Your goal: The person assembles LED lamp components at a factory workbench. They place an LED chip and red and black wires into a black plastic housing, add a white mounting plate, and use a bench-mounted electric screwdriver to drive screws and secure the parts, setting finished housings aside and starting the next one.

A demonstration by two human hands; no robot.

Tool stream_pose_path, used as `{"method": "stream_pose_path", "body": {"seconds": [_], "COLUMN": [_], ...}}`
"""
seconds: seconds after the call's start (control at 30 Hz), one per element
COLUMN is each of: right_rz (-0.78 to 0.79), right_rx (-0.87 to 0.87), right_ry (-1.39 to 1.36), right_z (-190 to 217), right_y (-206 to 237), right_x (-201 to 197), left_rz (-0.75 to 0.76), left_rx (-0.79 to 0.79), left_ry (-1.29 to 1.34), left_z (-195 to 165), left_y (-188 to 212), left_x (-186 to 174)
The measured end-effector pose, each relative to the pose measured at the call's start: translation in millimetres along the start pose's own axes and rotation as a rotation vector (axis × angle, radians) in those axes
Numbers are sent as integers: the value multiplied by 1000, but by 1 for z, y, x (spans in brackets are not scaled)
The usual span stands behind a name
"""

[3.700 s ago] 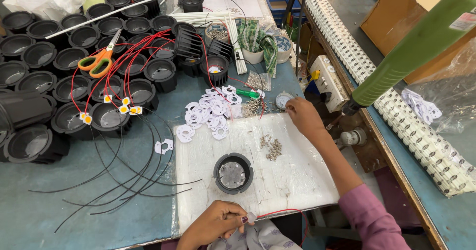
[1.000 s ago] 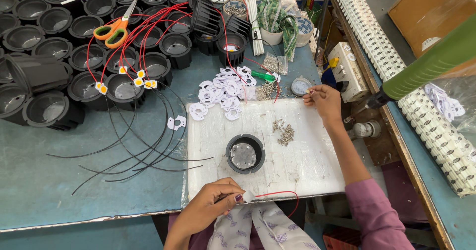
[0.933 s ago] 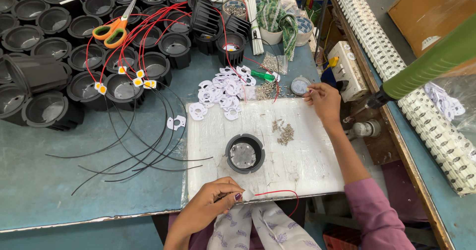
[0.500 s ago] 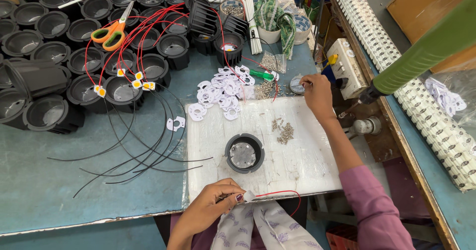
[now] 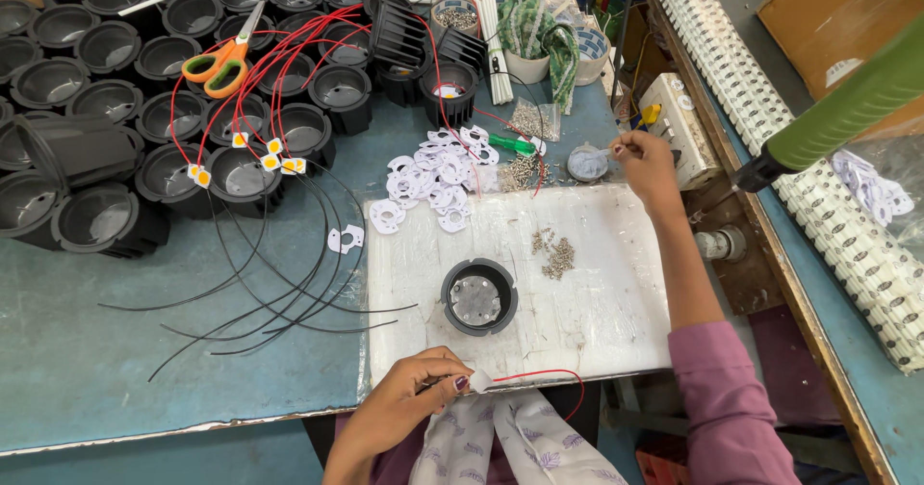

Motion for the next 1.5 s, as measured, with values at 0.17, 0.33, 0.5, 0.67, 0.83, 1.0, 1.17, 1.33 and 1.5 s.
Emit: {"method": "stream_pose_path", "body": {"seconds": [0.17,0.33,0.5,0.67,0.83,1.0,1.17,1.33,1.5], "right_rz": [23,54,121,135,-10,-256,-113,22,96], "right_rx": [154,268,273,289,187,8,65,90,43], "right_ry": [-138,-224,-295,-225,-19,100,-372,-535,-600], "right_z": [-7,-9,-11,-13,-2,24,47,83,126], "right_y": [1,6,7,7,14,29,51,96,175], "right_x": [-4,-3,2,5,-7,-25,-27,-18,-13], "left_rz": [6,4,8,3,-2,-68,-184,-291,-345], "left_rx": [6,-11,-6,-28,-26,-77,-110,-83,-46], "left_ry": [12,2,22,23,57,85,173,241,260], "left_z": [2,2,3,5,5,4,-3,-16,-28], "left_y": [-3,-2,-2,-2,-1,-1,-4,-11,-17], "left_x": [2,2,1,0,1,2,3,9,15]}}
Point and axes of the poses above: each hand's wrist, its own y-axis away from the middle knuckle, its own x-axis out of the palm, z = x × y, the point moved 4 cm from there along -y, towards the middle knuckle, and after that the axes turned 8 degrees about x, right-handed, at the moved point
